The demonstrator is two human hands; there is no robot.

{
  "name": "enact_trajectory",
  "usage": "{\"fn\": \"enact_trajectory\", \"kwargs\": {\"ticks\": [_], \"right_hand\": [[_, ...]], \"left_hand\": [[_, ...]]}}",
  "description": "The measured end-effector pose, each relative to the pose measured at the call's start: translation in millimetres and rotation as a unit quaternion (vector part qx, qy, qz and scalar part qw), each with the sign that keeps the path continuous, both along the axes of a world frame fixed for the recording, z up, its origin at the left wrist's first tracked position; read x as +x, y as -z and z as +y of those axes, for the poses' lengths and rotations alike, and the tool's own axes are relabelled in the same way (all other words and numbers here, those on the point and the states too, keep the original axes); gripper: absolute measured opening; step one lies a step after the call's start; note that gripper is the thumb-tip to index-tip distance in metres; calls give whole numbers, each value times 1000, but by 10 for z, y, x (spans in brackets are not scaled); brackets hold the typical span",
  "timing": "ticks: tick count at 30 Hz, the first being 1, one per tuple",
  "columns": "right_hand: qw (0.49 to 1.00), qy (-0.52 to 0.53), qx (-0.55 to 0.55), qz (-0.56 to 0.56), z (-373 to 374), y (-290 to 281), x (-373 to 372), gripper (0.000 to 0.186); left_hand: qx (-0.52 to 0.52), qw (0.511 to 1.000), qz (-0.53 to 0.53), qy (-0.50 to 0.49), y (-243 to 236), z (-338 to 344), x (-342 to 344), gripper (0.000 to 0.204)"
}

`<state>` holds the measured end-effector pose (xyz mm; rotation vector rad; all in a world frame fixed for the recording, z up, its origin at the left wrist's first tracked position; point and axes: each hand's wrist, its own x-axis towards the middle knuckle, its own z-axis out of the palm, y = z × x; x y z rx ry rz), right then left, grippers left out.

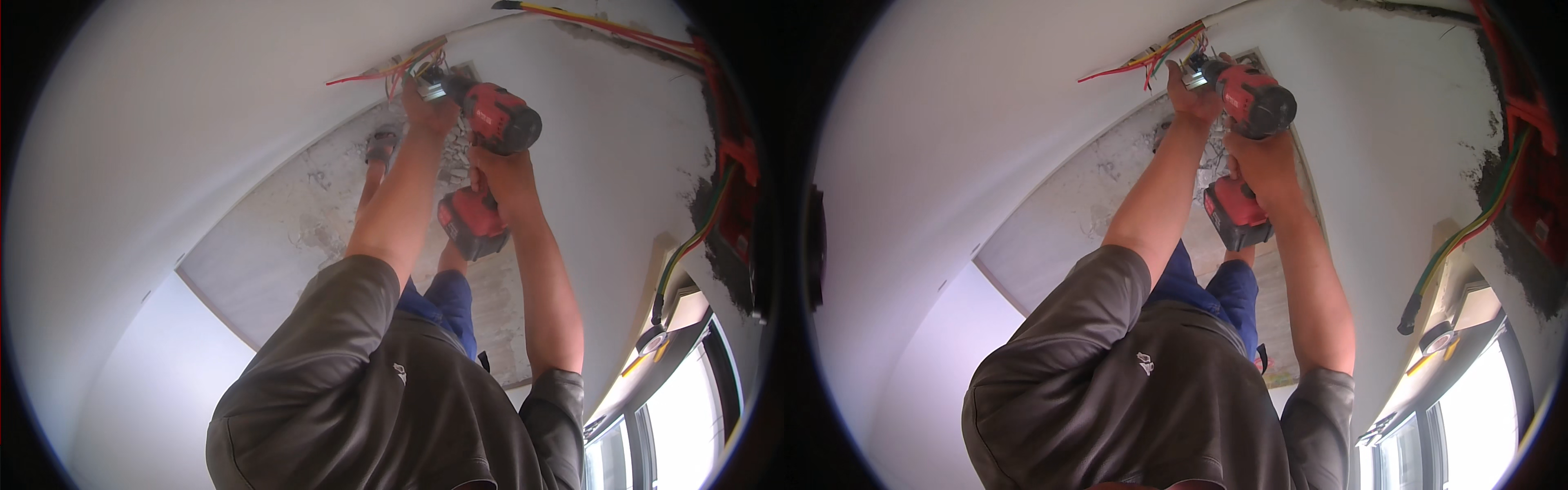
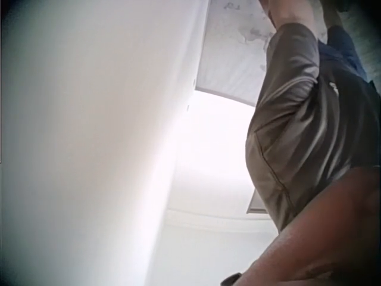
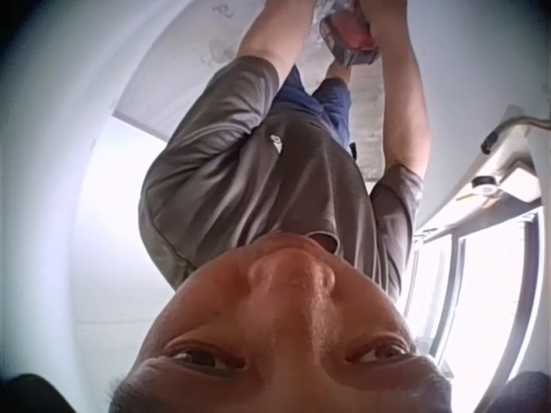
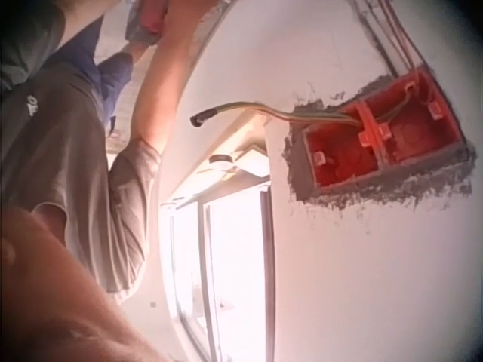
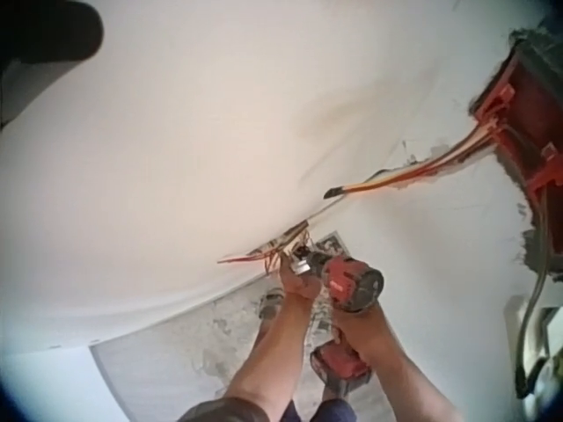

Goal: Installing and securing electrical wiring into a wall-mounted outlet box.

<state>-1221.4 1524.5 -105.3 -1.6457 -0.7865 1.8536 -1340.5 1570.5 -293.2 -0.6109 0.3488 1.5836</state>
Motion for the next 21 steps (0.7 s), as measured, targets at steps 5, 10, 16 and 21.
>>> {"fn": "enact_trajectory", "kwargs": {"ticks": [5, 10, 16, 21], "right_hand": [[1000, 0, -6, -11, -15, 98, -41, 12], [1000, -5, 2, -14, 27, 115, -156, 9], [998, -26, -38, -43, 29, 87, -185, 13], [1000, -6, -26, -5, -77, 76, -74, 16]], "left_hand": [[-41, 999, -3, 17, -224, 16, 31, 45], [13, 1000, 6, 26, 106, -27, -149, 58], [37, 998, 29, 38, 180, -26, -132, 75], [-18, 999, 2, 29, -97, -40, -35, 36]]}}
